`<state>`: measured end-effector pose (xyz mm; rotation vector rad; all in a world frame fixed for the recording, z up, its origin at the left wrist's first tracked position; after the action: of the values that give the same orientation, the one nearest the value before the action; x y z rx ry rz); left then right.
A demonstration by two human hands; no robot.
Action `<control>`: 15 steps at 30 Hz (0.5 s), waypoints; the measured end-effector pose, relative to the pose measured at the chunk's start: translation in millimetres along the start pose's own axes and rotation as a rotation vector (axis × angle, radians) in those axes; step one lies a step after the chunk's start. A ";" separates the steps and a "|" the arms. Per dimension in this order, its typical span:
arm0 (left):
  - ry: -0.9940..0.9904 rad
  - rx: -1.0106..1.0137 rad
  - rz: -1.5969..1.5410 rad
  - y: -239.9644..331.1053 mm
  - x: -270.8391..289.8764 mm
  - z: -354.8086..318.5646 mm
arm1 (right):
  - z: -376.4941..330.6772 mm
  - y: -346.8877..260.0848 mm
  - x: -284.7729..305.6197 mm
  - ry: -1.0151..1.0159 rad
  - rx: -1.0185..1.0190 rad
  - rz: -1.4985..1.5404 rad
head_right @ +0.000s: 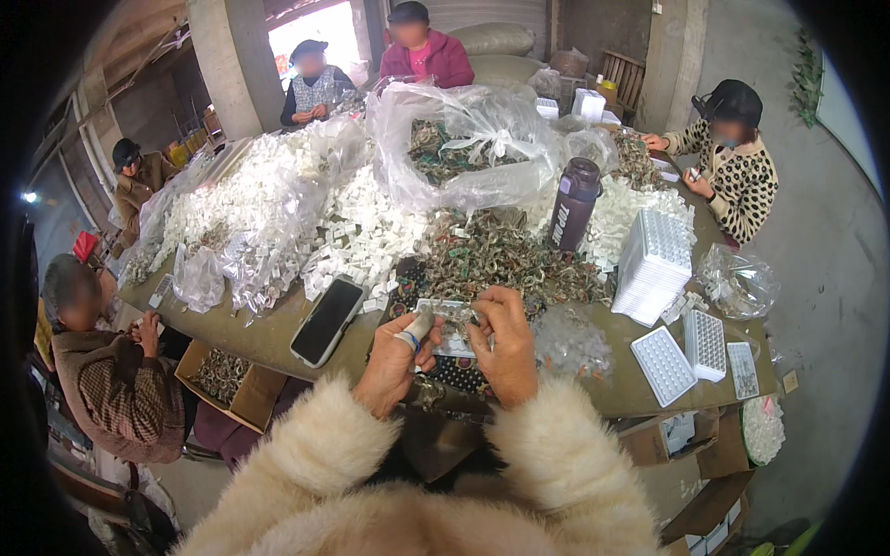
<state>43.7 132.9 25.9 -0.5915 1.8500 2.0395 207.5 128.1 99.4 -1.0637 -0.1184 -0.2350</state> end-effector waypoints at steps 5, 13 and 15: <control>0.025 -0.007 -0.074 -2.7 3.4 2.4 | -0.5 -3.1 -2.2 -0.060 0.129 -0.113; 0.025 -0.021 -0.120 1.0 4.9 3.8 | 1.3 19.0 -6.3 -0.208 -0.089 0.081; -0.007 -0.023 -0.147 -1.1 -1.7 0.7 | 2.0 35.6 -5.4 -0.171 -0.257 0.212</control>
<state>45.7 133.8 25.9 -0.7030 1.7275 1.9669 211.1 147.1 68.9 -1.3422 -0.1298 0.0349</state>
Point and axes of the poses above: each hand's wrist, its own z-axis towards the middle knuckle, its own x-axis out of the back of the hand, y = z × x, the point moved 8 cm from there along z, towards the middle knuckle, and after that the axes turned 12 degrees about -x, right-handed, at the moved point
